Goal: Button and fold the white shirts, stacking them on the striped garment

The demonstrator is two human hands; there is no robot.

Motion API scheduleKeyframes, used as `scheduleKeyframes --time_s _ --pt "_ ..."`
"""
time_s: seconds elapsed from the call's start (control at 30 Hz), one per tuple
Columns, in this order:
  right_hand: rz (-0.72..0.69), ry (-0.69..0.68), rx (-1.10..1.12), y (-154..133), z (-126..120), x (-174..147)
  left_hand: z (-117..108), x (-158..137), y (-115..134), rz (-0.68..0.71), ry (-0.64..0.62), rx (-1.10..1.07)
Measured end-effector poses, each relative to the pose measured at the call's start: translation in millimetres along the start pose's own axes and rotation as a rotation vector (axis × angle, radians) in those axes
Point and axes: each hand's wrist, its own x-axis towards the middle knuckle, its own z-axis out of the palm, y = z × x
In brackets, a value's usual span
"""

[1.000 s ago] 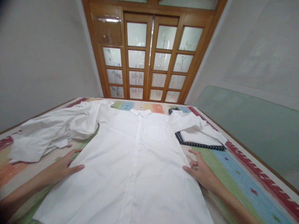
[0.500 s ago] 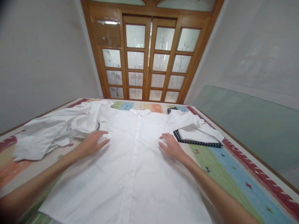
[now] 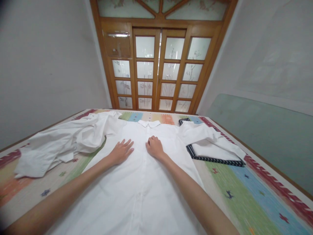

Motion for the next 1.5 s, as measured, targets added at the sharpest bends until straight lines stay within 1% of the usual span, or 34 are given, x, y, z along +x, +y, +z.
scheduleKeyframes --time_s 0.13,0.2,0.3,0.4,0.5,0.67,0.73,0.8,0.87,0.9,1.0,1.07,1.23,1.37,1.5 --pt "0.019 0.046 -0.056 -0.8 7.6 4.8 -2.5 -4.4 3.2 -0.084 0.054 0.048" --pt "0.003 0.055 -0.068 -0.4 10.7 5.6 -7.4 -3.9 4.8 -0.09 0.081 0.08" --pt "-0.024 0.064 -0.091 0.1 13.0 6.9 -15.7 1.1 6.6 -0.072 0.079 0.111" --pt "-0.043 0.072 -0.095 0.0 13.1 9.7 -19.3 10.6 5.2 -0.068 0.044 0.121" --pt "-0.048 0.066 -0.087 -0.7 12.3 12.6 -17.8 21.6 -1.2 -0.05 -0.004 0.113" --pt "-0.004 0.084 -0.015 1.8 10.9 13.6 -19.9 35.6 -12.5 0.015 -0.139 0.089" --pt "0.013 0.09 0.039 5.6 11.5 14.6 -22.6 39.2 -11.8 0.011 -0.179 0.093" --pt "0.029 0.088 0.1 10.4 12.9 16.9 -23.5 42.2 -7.1 -0.014 -0.194 0.106" --pt "0.041 0.086 0.163 15.3 14.8 19.8 -21.5 45.3 0.7 -0.012 -0.165 0.104" --pt "0.046 0.081 0.197 17.4 15.5 21.2 -19.4 47.1 5.4 0.01 -0.133 0.09" --pt "0.087 0.037 0.318 21.6 16.6 23.6 -10.9 54.4 20.6 0.122 0.0 -0.009" --pt "0.106 0.015 0.401 22.9 16.2 23.7 -5.3 60.8 30.1 0.164 0.081 -0.095" --pt "0.062 0.007 0.557 27.2 14.9 22.8 7.8 74.3 44.2 0.17 0.213 -0.265" --pt "0.033 -0.024 0.653 32.8 14.9 22.8 17.4 74.0 45.2 0.21 0.264 -0.404" --pt "0.028 -0.068 0.72 36.3 14.3 23.0 21.1 71.3 43.3 0.266 0.246 -0.47"
